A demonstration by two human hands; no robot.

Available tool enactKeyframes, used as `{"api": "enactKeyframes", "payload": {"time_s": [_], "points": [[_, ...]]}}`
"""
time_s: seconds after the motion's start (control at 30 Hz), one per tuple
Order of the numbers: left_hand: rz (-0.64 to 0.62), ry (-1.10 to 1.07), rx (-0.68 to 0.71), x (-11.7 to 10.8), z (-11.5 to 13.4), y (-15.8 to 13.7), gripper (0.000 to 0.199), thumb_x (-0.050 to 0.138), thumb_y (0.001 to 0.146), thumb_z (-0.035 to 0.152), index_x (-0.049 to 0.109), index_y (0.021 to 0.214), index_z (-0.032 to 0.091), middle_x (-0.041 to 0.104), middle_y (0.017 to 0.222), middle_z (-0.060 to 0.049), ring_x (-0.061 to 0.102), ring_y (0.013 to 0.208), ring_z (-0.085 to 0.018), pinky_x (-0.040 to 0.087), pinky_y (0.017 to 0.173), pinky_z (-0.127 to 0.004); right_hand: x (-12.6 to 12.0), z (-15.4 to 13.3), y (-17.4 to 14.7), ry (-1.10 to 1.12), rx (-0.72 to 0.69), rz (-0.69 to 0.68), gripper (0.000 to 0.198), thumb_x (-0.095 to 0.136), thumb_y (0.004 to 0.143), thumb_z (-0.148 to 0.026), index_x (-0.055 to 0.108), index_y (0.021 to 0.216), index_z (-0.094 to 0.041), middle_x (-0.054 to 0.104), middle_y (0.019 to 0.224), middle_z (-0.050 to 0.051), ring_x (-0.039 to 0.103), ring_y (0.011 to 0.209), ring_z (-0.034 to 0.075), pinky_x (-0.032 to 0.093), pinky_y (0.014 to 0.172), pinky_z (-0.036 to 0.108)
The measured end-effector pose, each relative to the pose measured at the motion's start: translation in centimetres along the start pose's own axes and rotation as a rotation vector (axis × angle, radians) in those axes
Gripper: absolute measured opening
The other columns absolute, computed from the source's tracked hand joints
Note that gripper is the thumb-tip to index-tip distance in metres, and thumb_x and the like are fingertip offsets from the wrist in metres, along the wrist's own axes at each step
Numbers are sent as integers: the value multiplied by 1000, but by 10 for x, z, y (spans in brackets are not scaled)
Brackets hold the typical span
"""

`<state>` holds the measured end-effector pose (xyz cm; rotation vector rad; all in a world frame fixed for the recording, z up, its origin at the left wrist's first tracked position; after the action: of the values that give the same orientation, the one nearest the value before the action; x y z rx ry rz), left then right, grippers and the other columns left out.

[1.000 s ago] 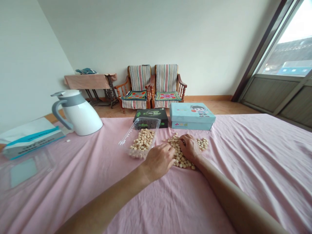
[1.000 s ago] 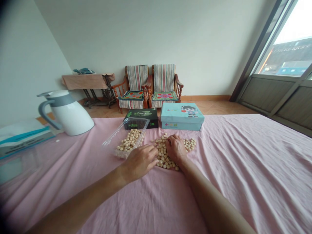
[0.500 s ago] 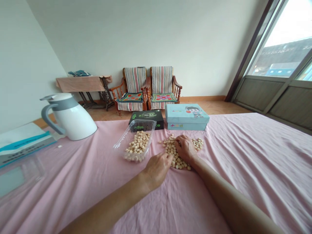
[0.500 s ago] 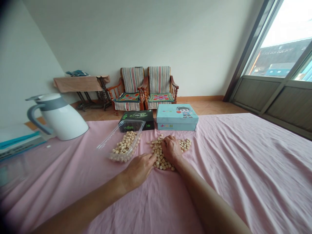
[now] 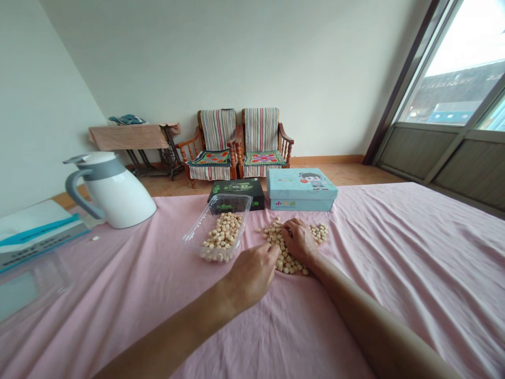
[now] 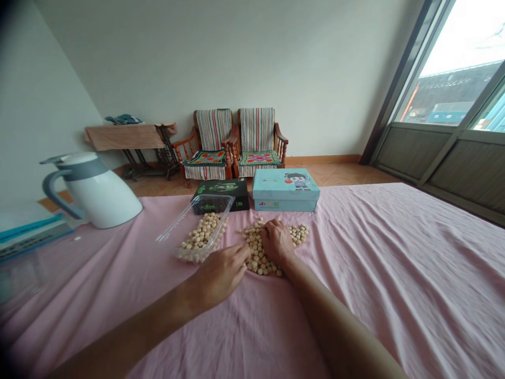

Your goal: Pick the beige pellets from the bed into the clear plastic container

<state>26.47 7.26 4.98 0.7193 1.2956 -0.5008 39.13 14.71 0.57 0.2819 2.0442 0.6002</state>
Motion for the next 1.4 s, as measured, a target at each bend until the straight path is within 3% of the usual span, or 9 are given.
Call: {"api": "enactKeyframes", "payload": {"time_s": [0.17,0.27,0.37,0.57,0.73,0.93,1.03,1.23,1.4], "points": [[302,189,-116,-76,-26,-3,8,45,86,13,50,87,19,57,86,-4,54,81,-18,45,74,-31,1,1,0,-18,19,-17,19,45,85,-21,63,80,-17,63,88,8,55,84,18,40,80,29],[464,231,-137,-98,-33,-8,7,46,87,16,53,87,17,57,88,-6,53,88,-21,43,81,-35,1,1,0,-27,24,-24,19,45,85,-21,63,80,-17,62,88,9,55,85,18,40,80,29],[423,96,-42,-80,-21,-5,10,43,89,16,52,84,18,57,86,-4,53,85,-18,43,78,-31,2,2,0,-22,24,-24,20,44,86,-22,63,80,-16,62,88,9,55,86,19,40,80,30],[32,-17,18,8,0,7,15,43,83,4,49,83,18,57,89,-5,54,86,-18,46,76,-30,2,3,0,-2,18,-15,19,45,85,-21,62,80,-16,62,87,9,55,86,19,40,81,29],[-24,22,-20,36,-7,7,20,42,81,1,48,90,18,58,94,-7,54,91,-20,46,79,-32,1,2,0,9,13,-11,19,45,84,-20,62,79,-17,62,87,8,55,85,19,40,80,29],[25,48,18,16,2,5,15,45,81,5,47,87,19,57,89,-5,55,86,-19,46,74,-30,1,1,0,10,4,-3,17,46,84,-21,61,78,-17,62,85,8,55,84,19,40,79,29],[149,96,39,-18,1,4,13,46,82,7,48,86,19,57,88,-3,54,84,-18,45,75,-31,1,2,0,1,12,-4,18,45,84,-21,61,78,-17,62,86,8,55,85,19,39,79,29],[469,252,-129,-86,-41,-4,6,48,86,15,53,88,17,58,88,-6,54,87,-21,44,80,-36,0,1,0,4,17,-13,18,45,84,-21,61,78,-17,62,86,8,55,86,19,39,79,29],[461,70,-11,-73,-29,-3,11,43,90,16,54,91,17,58,90,-5,54,88,-18,45,81,-33,1,2,0,7,6,-5,17,45,84,-19,62,79,-17,62,86,8,54,85,19,39,80,30]]}}
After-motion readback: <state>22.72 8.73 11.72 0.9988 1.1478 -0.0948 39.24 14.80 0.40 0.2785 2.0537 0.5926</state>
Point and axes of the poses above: each hand's wrist, its own y-axis towards the middle knuckle, its own x-axis out of the palm, z = x × y, the point moved 8 cm from there along y, towards the middle knuckle
